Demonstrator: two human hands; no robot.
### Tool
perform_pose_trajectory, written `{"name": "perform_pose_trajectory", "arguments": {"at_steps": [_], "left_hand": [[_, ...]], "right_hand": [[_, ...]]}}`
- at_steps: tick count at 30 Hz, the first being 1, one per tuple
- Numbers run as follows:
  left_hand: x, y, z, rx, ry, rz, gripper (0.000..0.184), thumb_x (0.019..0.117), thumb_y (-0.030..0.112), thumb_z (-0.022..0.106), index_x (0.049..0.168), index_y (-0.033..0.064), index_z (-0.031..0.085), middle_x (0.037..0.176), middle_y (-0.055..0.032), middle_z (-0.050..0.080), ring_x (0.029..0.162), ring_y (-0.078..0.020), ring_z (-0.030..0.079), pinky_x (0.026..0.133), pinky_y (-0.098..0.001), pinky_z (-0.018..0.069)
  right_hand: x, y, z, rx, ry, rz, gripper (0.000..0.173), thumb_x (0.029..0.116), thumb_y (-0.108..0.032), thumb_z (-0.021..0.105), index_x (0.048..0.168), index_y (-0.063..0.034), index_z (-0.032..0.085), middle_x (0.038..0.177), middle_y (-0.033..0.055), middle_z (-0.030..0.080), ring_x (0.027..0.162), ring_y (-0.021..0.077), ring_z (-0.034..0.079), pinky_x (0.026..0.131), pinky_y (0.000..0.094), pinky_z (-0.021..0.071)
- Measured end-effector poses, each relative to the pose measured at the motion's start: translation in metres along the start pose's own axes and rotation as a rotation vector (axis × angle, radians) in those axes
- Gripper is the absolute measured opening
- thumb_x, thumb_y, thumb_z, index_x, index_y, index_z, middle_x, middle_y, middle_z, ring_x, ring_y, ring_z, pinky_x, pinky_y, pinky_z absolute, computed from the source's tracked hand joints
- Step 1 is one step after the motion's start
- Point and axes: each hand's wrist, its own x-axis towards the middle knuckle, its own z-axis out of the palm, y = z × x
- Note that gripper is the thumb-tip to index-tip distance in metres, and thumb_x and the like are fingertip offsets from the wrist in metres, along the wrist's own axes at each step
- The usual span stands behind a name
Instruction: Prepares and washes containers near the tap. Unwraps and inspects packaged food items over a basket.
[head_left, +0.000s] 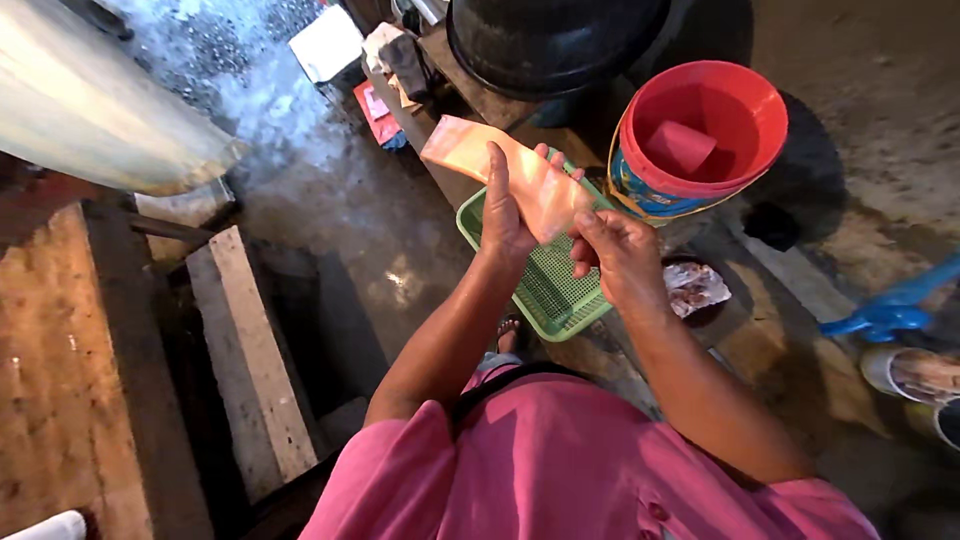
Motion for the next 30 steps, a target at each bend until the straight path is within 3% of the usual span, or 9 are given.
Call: {"name": "perform_pose_trajectory", "arguments": {"at_steps": [3,6,8,10,14,19,24,27,30], "left_hand": [[0.001,0.0,-0.004,0.018,-0.036,0.0,0.065,0.1048,0.064,0.031,0.126,0.008,0.056,0.107,-0.0138,0.071,0.099,-0.0295,0.072,0.09,-0.0497,0.0597],[-0.002,0.003,-0.002,-0.006,-0.005,-0.009,0.065,0.1046,0.064,0.032,0.126,0.0082,0.056,0.108,-0.0134,0.071,0.101,-0.0304,0.072,0.091,-0.0517,0.059],[-0.005,0.004,-0.001,-0.027,0.021,-0.004,0.063,0.1047,0.064,0.032,0.12,0.0083,0.057,0.105,-0.0124,0.071,0.1,-0.0305,0.072,0.091,-0.0536,0.0586],[-0.005,0.004,-0.001,-0.022,0.011,-0.003,0.061,0.105,0.064,0.031,0.12,0.0097,0.055,0.107,-0.0109,0.071,0.101,-0.0297,0.072,0.092,-0.0537,0.0584],[-0.006,0.004,-0.003,-0.03,0.053,-0.014,0.058,0.106,0.061,0.032,0.126,0.0097,0.049,0.115,-0.0125,0.068,0.106,-0.0305,0.07,0.093,-0.0537,0.057],[-0.004,0.0,-0.008,-0.065,0.177,-0.049,0.06,0.1045,0.061,0.038,0.134,0.01,0.045,0.118,-0.0136,0.066,0.105,-0.0302,0.069,0.092,-0.0541,0.0574],[-0.002,0.0,-0.016,-0.135,0.212,-0.099,0.057,0.103,0.063,0.041,0.124,0.0107,0.05,0.102,-0.0112,0.069,0.097,-0.0288,0.071,0.089,-0.054,0.0582],[0.003,0.004,-0.019,-0.147,0.191,-0.1,0.054,0.1033,0.061,0.041,0.123,0.0113,0.049,0.103,-0.0125,0.068,0.097,-0.0306,0.07,0.089,-0.0572,0.0575],[0.007,0.01,-0.02,-0.161,0.196,-0.102,0.054,0.1027,0.061,0.044,0.123,0.0114,0.049,0.104,-0.0139,0.068,0.097,-0.0319,0.071,0.087,-0.0578,0.0579]], "right_hand": [[0.003,-0.001,0.003,-0.004,-0.019,-0.083,0.012,0.0999,-0.007,0.062,0.107,-0.0032,0.07,0.071,-0.0023,0.065,0.051,0.0036,0.058,0.046,0.0191,0.052],[0.003,0.003,-0.001,-0.408,-0.002,-0.357,0.023,0.0986,-0.001,0.057,0.116,0.0004,0.073,0.083,0.0043,0.069,0.062,0.003,0.059,0.056,0.0166,0.0509],[0.006,0.01,-0.004,-0.701,0.033,-0.605,0.025,0.099,-0.003,0.059,0.12,0.0003,0.074,0.094,0.0163,0.074,0.074,0.0175,0.069,0.069,0.0294,0.0579],[0.012,0.015,-0.004,-0.831,0.033,-0.719,0.029,0.1002,-0.006,0.06,0.126,-0.0016,0.072,0.092,0.019,0.073,0.073,0.0256,0.069,0.066,0.0368,0.0578],[0.017,0.016,0.001,-0.969,-0.046,-0.701,0.037,0.1009,-0.006,0.058,0.137,-0.0036,0.065,0.093,0.0206,0.074,0.07,0.035,0.071,0.058,0.0469,0.0568],[0.027,0.039,0.007,-1.0,0.09,-0.906,0.02,0.0981,-0.006,0.064,0.113,-0.0003,0.076,0.093,0.0171,0.076,0.075,0.0304,0.074,0.068,0.0434,0.0587],[0.03,0.034,0.003,-0.886,-0.015,-0.873,0.015,0.0977,-0.005,0.061,0.095,0.0006,0.075,0.083,0.0163,0.073,0.073,0.0294,0.071,0.066,0.044,0.0565],[0.033,0.029,-0.001,-0.781,-0.094,-0.787,0.014,0.0971,-0.004,0.062,0.096,0.0013,0.075,0.086,0.0165,0.073,0.077,0.0279,0.071,0.071,0.042,0.0567],[0.035,0.023,-0.005,-0.668,-0.163,-0.709,0.013,0.0967,-0.004,0.064,0.099,0.0016,0.075,0.092,0.0149,0.074,0.085,0.0187,0.072,0.08,0.0301,0.0584]]}}
